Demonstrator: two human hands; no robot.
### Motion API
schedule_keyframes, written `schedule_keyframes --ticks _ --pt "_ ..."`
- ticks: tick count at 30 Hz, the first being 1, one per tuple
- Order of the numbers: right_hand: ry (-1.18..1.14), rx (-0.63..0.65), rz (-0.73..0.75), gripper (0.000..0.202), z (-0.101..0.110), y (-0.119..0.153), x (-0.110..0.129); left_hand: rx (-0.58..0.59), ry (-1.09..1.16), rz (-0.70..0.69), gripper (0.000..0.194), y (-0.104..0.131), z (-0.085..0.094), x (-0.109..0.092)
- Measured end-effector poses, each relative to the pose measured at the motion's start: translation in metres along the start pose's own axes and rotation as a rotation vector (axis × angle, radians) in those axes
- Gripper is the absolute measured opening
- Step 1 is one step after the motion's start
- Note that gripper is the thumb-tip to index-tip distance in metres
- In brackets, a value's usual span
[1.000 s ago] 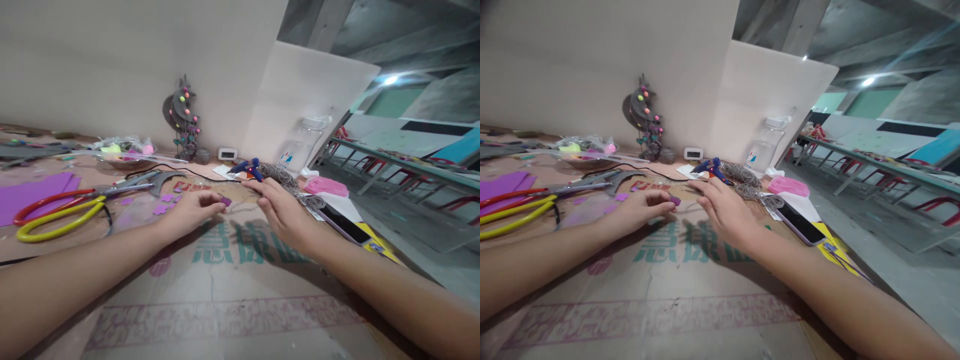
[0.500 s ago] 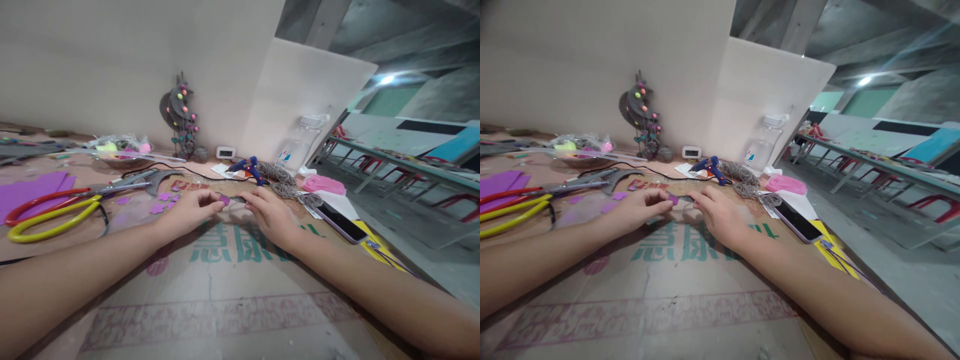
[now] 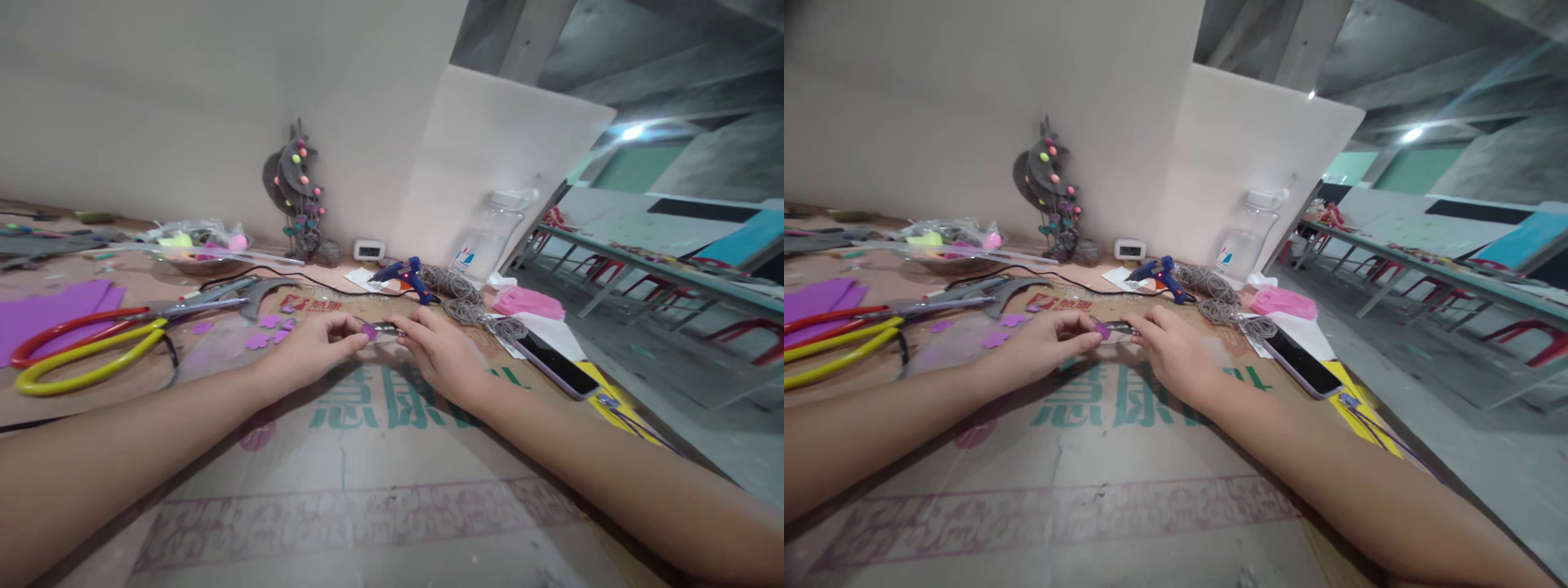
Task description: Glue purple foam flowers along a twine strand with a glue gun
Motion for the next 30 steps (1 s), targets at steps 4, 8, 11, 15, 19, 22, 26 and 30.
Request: schedule_keyframes --ticks 4,8,11,15,19,22,26,30 --pt "-0.011 0.021 0.010 0.032 0.0006 0.0000 -0.0002 0.009 -0.002 -0.011 0.020 0.0005 0.0001 0.0010" --pt "-0.008 0.010 0.025 0.031 0.0007 0.0003 -0.0011 0.011 0.003 -0.015 0.019 0.0006 -0.0002 0.0008" --pt "-0.010 -0.007 0.038 0.031 0.0003 0.0004 -0.0012 0.018 0.018 -0.012 0.019 0.0005 -0.0004 0.0006" --pt "-0.025 -0.043 0.054 0.030 -0.0003 0.0006 -0.0014 0.024 0.021 -0.008 0.019 -0.0002 -0.0003 0.0018" --pt "-0.035 -0.037 0.056 0.029 -0.0016 0.0011 -0.0032 0.024 0.007 -0.009 0.020 -0.0004 -0.0004 0.0025" --pt "-0.065 -0.037 0.048 0.029 -0.0031 0.0012 -0.0047 0.028 0.008 -0.002 0.020 -0.0002 -0.0008 0.0020" --pt "-0.130 -0.067 -0.009 0.031 -0.0053 0.0003 -0.0076 0.019 0.017 0.003 0.020 -0.0004 -0.0013 0.0011" --pt "-0.153 -0.099 -0.047 0.032 -0.0059 0.0001 -0.0097 0.009 0.019 0.008 0.020 -0.0007 -0.0011 0.0014"
Point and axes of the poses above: each hand's wrist, its own y-axis away from the middle knuckle, its own z-axis out of the back of the hand, x = y × z, the point moved 1 cm from there along -y, towards the middle knuckle, and after that the axes turned 1 degree about -x, right-handed, at the moved point
